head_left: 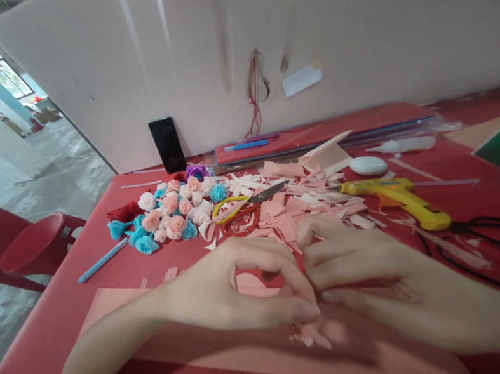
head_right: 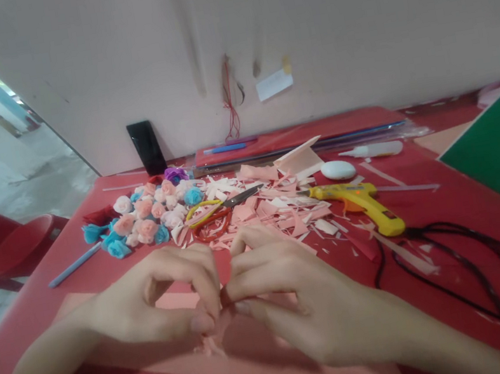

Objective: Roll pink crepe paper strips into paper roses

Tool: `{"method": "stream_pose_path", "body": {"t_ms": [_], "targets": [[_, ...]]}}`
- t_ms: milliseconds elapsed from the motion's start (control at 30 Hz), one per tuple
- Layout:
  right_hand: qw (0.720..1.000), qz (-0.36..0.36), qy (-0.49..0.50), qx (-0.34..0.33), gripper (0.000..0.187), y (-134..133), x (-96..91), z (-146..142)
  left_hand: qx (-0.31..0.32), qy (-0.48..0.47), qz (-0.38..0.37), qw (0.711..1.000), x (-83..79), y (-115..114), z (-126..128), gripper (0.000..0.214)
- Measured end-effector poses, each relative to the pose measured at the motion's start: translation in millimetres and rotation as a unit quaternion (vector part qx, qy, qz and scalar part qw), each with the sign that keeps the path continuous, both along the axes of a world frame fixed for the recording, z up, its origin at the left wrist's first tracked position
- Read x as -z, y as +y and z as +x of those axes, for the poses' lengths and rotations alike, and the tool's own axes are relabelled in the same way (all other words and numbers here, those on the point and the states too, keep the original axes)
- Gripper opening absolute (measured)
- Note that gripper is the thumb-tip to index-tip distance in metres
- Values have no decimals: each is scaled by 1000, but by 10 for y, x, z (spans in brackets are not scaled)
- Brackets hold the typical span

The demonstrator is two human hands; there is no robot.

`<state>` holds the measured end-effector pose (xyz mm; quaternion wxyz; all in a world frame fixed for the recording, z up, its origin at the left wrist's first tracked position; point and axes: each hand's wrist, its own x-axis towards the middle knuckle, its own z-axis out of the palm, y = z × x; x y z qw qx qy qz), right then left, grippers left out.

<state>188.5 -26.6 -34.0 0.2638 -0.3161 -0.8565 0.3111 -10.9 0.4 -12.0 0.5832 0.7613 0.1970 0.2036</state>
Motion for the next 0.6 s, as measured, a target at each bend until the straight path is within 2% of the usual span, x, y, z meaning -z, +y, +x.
{"method": "stream_pose_path", "body": {"t_ms": [333, 600], "targets": [[998, -54, -5, 3, 30, 16, 32, -37, 1, 37, 98, 995, -7, -25, -10, 10], [984, -163, 49, 52, 22, 10, 56, -64, 24, 21, 63, 998, 2, -26, -4, 13]]}}
